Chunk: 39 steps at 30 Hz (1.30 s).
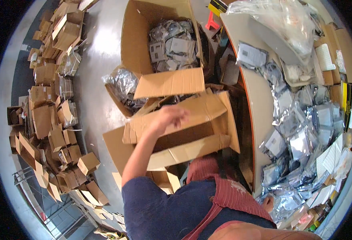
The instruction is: The person picks up a sheet of stickers and individually applies them to several silver foil packages on a table, then places the labelled packages into cardboard boxes on the floor.
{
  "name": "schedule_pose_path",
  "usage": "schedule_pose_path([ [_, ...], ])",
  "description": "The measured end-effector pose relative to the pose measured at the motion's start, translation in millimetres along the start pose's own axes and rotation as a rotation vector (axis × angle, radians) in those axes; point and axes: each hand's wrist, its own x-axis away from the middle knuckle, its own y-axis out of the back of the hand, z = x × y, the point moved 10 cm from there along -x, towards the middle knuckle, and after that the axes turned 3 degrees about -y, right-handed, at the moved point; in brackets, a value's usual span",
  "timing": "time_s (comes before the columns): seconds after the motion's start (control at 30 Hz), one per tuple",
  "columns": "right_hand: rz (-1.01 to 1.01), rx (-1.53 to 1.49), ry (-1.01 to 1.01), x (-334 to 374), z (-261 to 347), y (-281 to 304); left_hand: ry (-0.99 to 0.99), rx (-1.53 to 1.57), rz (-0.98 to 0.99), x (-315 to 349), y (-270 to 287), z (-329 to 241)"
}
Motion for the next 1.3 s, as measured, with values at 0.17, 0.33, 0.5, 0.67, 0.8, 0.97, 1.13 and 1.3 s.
schedule_pose_path([
  [0.17, -0.062, 0.022, -0.035, 1, -4, 5, -0.357, -0.046, -0.33, -182, 101, -93],
  [0.33, 0.162, 0.031, -0.279, 9, -43, -21, 0.23, -0.972, -0.56, -350, 208, -38],
  [0.5, 0.091, 0.106, -0.297, 36, -52, -18, 0.125, -1.009, -0.676, -398, 188, -46],
  [0.67, 0.048, 0.134, -0.309, 31, -45, -12, -0.037, -1.341, -0.945, -394, 192, -76],
  [0.8, 0.106, 0.046, -0.425, 24, -49, -11, -0.346, -1.034, -0.91, -355, 190, -100],
  [0.97, 0.068, 0.128, -0.423, 18, -46, -11, -0.981, -1.108, -0.965, -175, 118, -170],
  [1.13, -0.019, 0.155, -0.423, 16, -38, -6, -1.1, -1.263, -0.935, -54, 77, -173],
  [1.3, -0.049, 0.163, -0.44, 9, -32, -4, -1.058, -1.322, -0.917, -1, 58, -159],
])
